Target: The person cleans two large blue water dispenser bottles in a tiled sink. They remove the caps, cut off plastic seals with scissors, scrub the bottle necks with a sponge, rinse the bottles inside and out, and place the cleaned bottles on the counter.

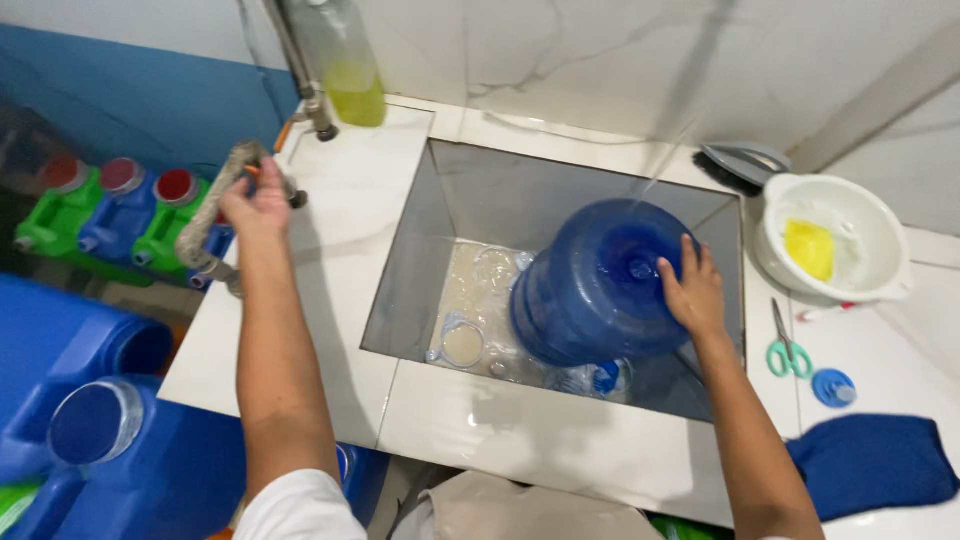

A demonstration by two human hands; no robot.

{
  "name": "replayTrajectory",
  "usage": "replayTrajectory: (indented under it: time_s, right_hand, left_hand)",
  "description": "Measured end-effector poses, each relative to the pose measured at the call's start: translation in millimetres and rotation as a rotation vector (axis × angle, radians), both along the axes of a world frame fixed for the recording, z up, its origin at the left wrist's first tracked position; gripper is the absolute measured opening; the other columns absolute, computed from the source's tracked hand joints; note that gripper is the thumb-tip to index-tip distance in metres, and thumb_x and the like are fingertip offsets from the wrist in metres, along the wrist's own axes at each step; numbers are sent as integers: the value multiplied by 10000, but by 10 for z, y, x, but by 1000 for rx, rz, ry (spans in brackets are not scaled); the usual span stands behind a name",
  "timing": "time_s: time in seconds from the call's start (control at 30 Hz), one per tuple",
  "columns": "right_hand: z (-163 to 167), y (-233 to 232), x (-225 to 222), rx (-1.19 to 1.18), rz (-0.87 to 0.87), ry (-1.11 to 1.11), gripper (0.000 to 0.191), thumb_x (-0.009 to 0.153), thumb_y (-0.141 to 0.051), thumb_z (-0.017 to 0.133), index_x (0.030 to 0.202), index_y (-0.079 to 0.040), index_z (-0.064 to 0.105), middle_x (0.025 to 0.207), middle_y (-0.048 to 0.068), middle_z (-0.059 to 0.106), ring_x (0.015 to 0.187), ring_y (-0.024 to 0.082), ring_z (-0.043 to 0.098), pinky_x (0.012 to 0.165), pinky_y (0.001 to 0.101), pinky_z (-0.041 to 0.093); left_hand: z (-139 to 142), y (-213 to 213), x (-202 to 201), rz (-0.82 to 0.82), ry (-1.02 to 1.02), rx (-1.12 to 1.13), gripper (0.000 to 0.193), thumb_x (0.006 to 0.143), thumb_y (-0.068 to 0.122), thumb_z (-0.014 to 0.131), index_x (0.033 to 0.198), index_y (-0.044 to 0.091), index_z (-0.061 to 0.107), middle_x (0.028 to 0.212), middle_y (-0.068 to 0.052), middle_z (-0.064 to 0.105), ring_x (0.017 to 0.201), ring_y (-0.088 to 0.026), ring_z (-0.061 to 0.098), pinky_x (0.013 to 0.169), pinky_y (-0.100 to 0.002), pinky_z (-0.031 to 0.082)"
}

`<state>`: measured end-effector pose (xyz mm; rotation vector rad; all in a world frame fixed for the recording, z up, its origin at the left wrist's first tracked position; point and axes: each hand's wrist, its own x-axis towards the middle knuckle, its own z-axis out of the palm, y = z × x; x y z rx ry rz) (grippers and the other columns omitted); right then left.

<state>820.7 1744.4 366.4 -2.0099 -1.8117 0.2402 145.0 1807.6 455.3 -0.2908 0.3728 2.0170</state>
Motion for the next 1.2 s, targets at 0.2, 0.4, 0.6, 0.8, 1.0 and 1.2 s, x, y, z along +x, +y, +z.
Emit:
replayTrajectory:
  time_s: [0.2,0.4,0.6,0.8,1.0,1.2]
  right_hand:
    - [189,412,-424,140,255,-17,578,1049,-459,504,1551,-175,472,1567,273,419,1432,465,398,1188,513,312]
    - [706,1189,-719,-29,135,170,282,1026,-178,568,1097,-13,786,1013,278,740,949,399,746,839,496,584]
    - [1007,1320,-644,-426,69,1095,246,997,-42,491,882,57,684,816,165,720,706,240,740,673,363,674]
    - [1194,1318,-709,-406,168,1022,251,994,-49,499,855,67,674,784,185,696,671,253,733,621,363,662]
    - [1238,1408,-724,-406,182,992,221,956,-29,509,832,51,673,767,171,704,645,239,730,581,351,655]
    - [1078,1483,-682,-257,205,1207,140,958,-49,590,939,60,676,887,180,717,740,247,732,686,357,655]
  left_hand:
    - [-505,229,1853,-267,1083,-211,220,1001,245,635,1153,85,632,971,-72,671,812,-221,621,712,-390,534]
    - [-669,134,4286,-816,2418,-669,885,913,608,516,1536,26,276,1618,-282,88,1471,-580,29,1063,-820,7]
    - [-442,230,4580,-763,2777,-508,813,976,629,456,1629,179,279,1666,-300,136,1489,-616,68,1111,-791,5]
    - [-579,522,4346,-779,2980,746,699,1006,570,367,1653,355,213,1689,-112,204,1599,-391,136,1269,-693,58]
    - [-504,460,4564,-1014,2726,-385,692,1039,554,322,1638,261,138,1707,-127,31,1537,-476,-24,1148,-743,-47]
    - [-553,184,4380,-861,2799,108,691,1018,601,366,1606,239,328,1707,-95,191,1569,-459,79,1193,-728,-28]
